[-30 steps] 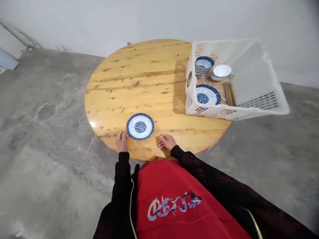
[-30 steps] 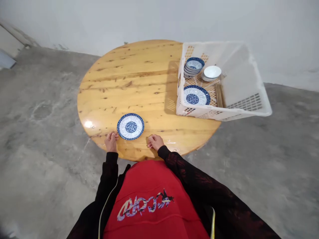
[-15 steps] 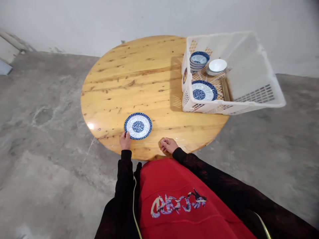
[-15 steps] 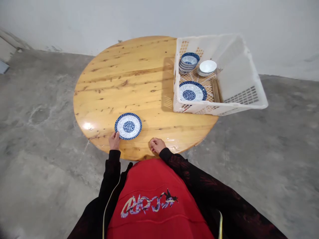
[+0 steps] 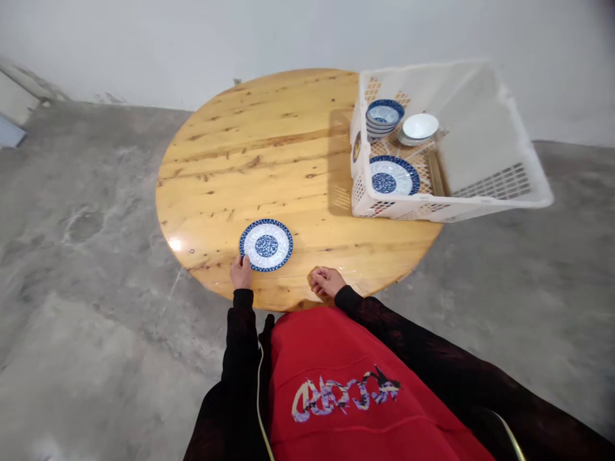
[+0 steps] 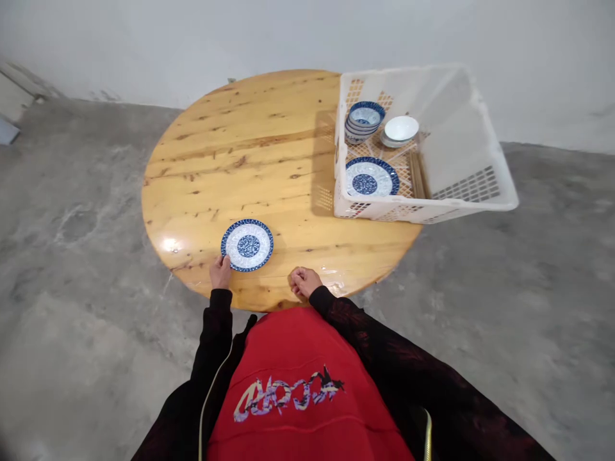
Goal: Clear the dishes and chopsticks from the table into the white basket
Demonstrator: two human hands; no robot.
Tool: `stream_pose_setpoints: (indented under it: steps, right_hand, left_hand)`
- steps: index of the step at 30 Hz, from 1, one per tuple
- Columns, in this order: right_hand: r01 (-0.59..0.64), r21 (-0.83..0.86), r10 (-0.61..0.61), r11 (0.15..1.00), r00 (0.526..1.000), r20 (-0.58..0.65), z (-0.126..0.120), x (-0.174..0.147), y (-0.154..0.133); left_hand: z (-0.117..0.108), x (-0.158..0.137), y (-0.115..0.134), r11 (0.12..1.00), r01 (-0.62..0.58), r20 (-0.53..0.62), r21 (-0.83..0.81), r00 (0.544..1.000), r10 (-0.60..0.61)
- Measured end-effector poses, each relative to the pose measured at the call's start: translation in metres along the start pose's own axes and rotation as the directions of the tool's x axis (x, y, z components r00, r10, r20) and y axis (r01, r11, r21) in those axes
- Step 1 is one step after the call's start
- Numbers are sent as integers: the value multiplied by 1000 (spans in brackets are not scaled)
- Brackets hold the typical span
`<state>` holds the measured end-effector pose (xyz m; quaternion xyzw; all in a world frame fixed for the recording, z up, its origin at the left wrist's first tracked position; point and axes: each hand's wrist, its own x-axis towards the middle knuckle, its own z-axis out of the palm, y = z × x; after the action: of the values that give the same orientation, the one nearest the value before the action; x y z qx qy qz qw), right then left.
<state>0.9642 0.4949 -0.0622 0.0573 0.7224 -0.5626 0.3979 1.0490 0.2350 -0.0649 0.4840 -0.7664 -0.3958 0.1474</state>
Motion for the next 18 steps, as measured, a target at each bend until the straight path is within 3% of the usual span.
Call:
stream_pose_setpoints:
  steps: [4,8,12,18]
  right_hand:
    - [22,4,-22,1000,999,-49,-15,-4,-8]
    - [63,26,-60,998,991,-116,-49,-20,-13]
    - [124,21,-119,992,979,-168,-83,-31,-16]
    - [223,-71,-227,972,972,-54,-118,-22,-44]
  left_hand:
    - [-8,4,3,997,54,-61,58,997,-50]
    - [-11,11,7,996,34,-165,80,986,-20]
    - [-6,11,11,997,29,-190,67,982,-15]
    - [5,-12,17,992,119,-251,-49,960,-128]
